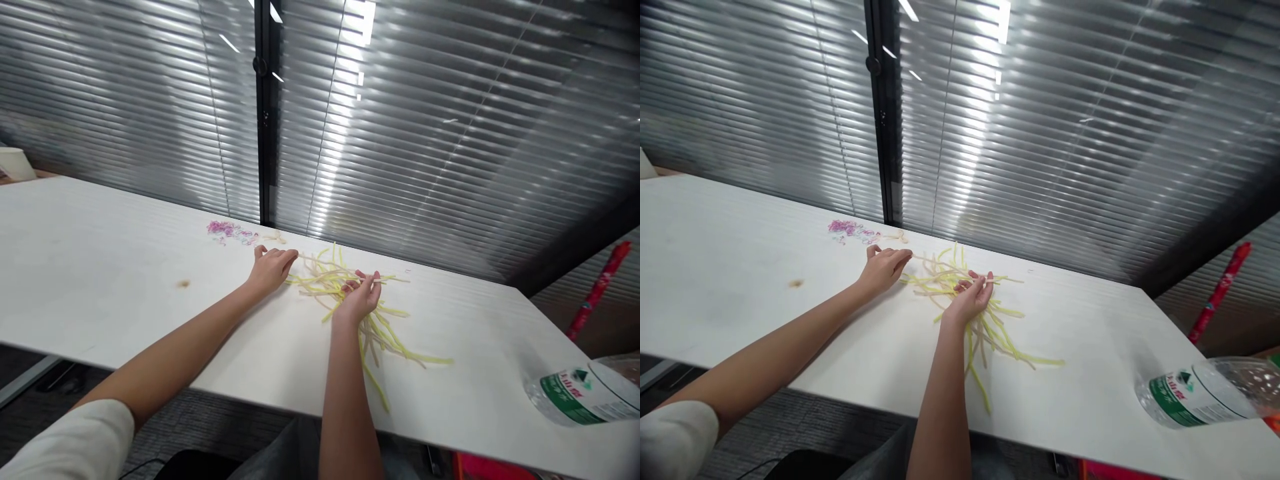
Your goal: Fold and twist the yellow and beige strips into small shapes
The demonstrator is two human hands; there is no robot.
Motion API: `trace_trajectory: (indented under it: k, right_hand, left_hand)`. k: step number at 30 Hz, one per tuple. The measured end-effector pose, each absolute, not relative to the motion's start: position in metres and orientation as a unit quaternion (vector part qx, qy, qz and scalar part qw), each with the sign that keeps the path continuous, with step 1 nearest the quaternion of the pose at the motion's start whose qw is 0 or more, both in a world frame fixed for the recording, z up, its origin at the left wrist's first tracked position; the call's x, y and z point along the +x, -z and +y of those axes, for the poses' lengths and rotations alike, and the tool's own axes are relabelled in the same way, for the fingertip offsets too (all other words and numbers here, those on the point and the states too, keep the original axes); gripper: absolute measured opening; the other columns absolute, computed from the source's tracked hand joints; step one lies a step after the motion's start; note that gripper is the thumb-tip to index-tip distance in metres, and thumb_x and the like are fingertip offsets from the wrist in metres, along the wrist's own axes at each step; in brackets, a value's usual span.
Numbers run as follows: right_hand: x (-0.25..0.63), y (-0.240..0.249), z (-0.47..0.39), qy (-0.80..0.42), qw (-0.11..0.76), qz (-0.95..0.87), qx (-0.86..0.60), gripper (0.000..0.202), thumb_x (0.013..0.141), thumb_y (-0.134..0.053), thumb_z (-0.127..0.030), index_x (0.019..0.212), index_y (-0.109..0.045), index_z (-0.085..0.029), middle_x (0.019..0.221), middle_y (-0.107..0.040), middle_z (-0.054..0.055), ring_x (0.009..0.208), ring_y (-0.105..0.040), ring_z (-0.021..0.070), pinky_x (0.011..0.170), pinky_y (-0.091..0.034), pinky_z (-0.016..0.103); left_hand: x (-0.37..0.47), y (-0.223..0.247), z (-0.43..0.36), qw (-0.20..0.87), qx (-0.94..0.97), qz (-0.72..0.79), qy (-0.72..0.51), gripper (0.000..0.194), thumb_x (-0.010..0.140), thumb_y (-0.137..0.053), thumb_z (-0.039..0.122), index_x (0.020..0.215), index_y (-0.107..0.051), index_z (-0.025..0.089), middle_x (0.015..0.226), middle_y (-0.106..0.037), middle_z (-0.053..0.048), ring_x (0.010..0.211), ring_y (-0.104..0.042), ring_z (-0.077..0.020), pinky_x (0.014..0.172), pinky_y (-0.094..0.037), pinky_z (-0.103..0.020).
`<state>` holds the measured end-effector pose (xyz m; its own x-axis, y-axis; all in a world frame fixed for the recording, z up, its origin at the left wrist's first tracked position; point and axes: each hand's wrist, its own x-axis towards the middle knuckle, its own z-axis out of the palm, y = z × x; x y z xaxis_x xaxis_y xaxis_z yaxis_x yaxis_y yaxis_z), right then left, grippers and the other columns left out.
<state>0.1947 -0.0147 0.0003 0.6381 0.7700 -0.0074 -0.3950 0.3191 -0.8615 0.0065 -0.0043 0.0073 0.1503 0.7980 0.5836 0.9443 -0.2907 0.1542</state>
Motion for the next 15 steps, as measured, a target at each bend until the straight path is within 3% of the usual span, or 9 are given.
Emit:
trace_trajectory:
  k: [4,8,12,15]
  right_hand:
    - [0.1948,0.0002,-0.0155,-0.331,0.78,-0.233,-0.477,0.062,0.09,-0.039,-0.044,0.144,-0.015,-0.026,0.117,-0.06,0.011,0.077,-0.062,0.0134,0.061,-0.052,0.027]
    - [0.1949,0.0012,-0.0153,-0.314,0.777,-0.24,-0.489,0.082,0.088,-0.044,-0.042,0.146,0.013,-0.029,0.118,-0.06,0.009,0.074,-0.062,0.0121,0.068,-0.054,0.029]
    - [0.1942,0.001,-0.014,-0.371,0.803,-0.181,-0.43,0.099,0.08,-0.061,-0.035,0.146,0.012,-0.03,0.117,-0.061,0.006,0.064,-0.059,0.0079,0.07,-0.054,0.028]
    - [0.1921,0.0013,-0.0119,-0.439,0.798,-0.161,-0.379,0.099,0.076,-0.065,-0.029,0.145,0.006,-0.032,0.12,-0.06,0.006,0.064,-0.059,0.0069,0.072,-0.054,0.028]
  left_hand:
    - [0.0085,-0.0089,-0.006,0.13,-0.757,-0.568,0.296,0.031,0.097,-0.03,0.03,0.103,-0.059,0.021,0.09,-0.072,-0.006,0.081,-0.063,-0.0194,0.086,-0.026,-0.04]
    - [0.0087,-0.0097,-0.006,0.126,-0.761,-0.565,0.291,0.031,0.097,-0.028,0.029,0.104,-0.057,0.02,0.087,-0.072,-0.006,0.077,-0.064,-0.0189,0.086,-0.03,-0.038]
    - [0.0075,-0.0092,-0.0051,0.112,-0.761,-0.569,0.291,0.029,0.097,-0.028,0.029,0.105,-0.055,0.019,0.084,-0.072,-0.006,0.075,-0.064,-0.0191,0.085,-0.033,-0.038]
    - [0.0077,-0.0077,-0.0048,0.11,-0.766,-0.559,0.298,0.029,0.097,-0.03,0.029,0.104,-0.055,0.019,0.082,-0.072,-0.005,0.074,-0.064,-0.0186,0.085,-0.035,-0.037]
